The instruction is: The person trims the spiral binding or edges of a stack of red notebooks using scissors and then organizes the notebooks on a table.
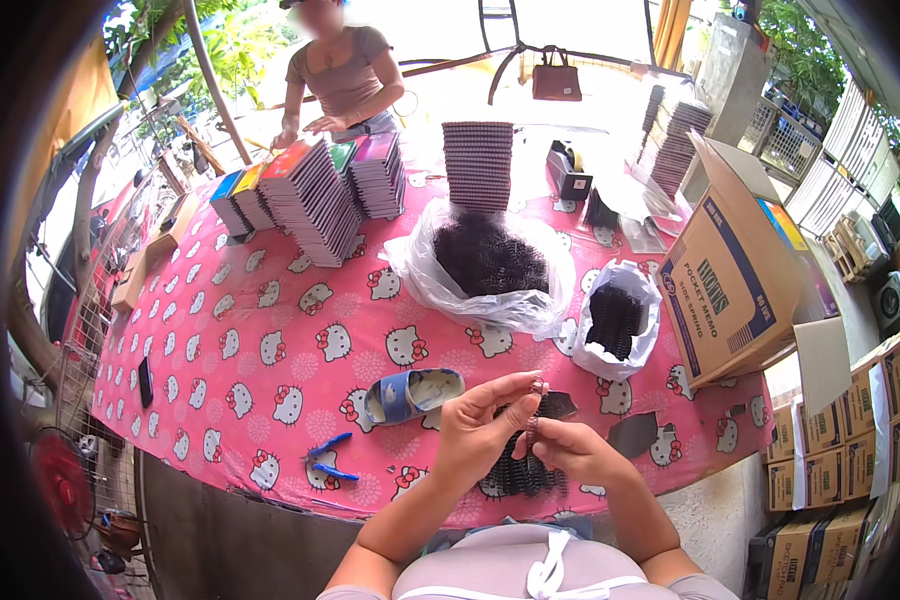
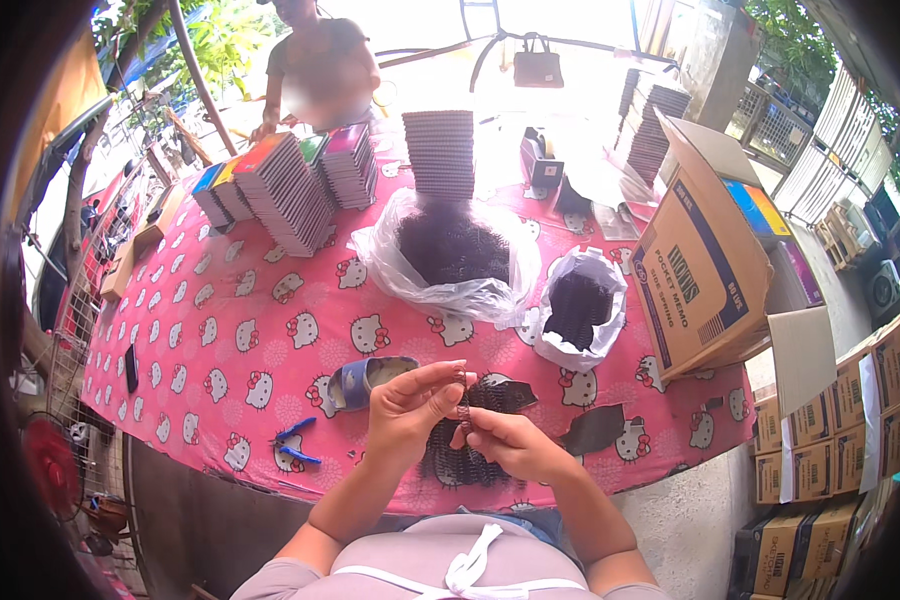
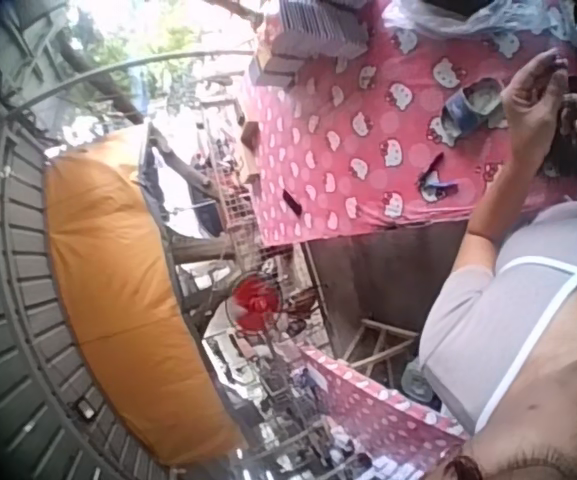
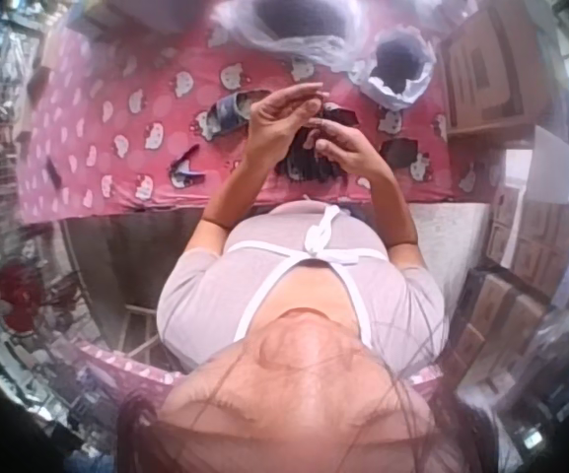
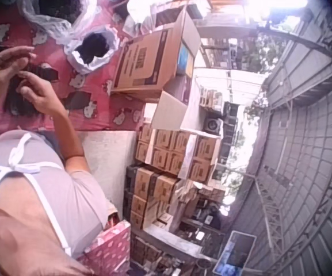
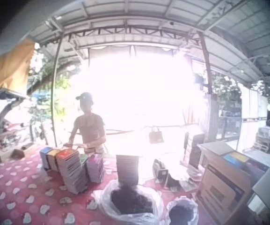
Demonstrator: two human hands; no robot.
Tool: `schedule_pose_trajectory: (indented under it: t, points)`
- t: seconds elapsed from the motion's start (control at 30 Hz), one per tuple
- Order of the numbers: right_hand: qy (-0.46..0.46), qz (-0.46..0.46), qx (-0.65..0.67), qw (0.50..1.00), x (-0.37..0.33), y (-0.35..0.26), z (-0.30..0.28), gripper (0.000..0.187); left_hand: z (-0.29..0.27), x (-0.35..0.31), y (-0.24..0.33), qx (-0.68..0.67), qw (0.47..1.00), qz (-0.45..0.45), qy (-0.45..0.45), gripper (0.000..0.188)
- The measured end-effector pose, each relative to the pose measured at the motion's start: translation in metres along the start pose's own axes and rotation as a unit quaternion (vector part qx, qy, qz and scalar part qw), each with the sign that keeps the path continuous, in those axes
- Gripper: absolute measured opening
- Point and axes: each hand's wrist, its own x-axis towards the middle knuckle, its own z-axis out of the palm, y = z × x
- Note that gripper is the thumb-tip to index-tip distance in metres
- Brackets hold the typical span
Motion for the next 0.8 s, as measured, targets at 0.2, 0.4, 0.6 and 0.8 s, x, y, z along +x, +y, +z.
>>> schedule_pose_trajectory:
  t: [0.2, 0.4, 0.6, 0.8]
  points:
    - [0.182, -0.053, -0.027, 0.981, -0.016, 0.005, 0.018, 0.026, 0.001, -0.003, 0.003, 0.011, 1.0, 0.023, -0.005, 0.033]
    - [0.385, -0.106, -0.086, 0.913, -0.046, -0.015, 0.005, 0.03, -0.05, -0.008, -0.03, 0.12, 0.986, -0.056, 0.097, 0.044]
    - [0.259, 0.206, -0.405, 0.853, -0.042, 0.087, 0.003, 0.056, -0.107, -0.05, -0.113, 0.379, 0.904, -0.172, 0.098, 0.075]
    - [0.225, 0.103, -0.401, 0.882, -0.043, 0.137, -0.008, 0.057, -0.078, -0.065, -0.144, 0.385, 0.9, -0.198, 0.056, 0.098]
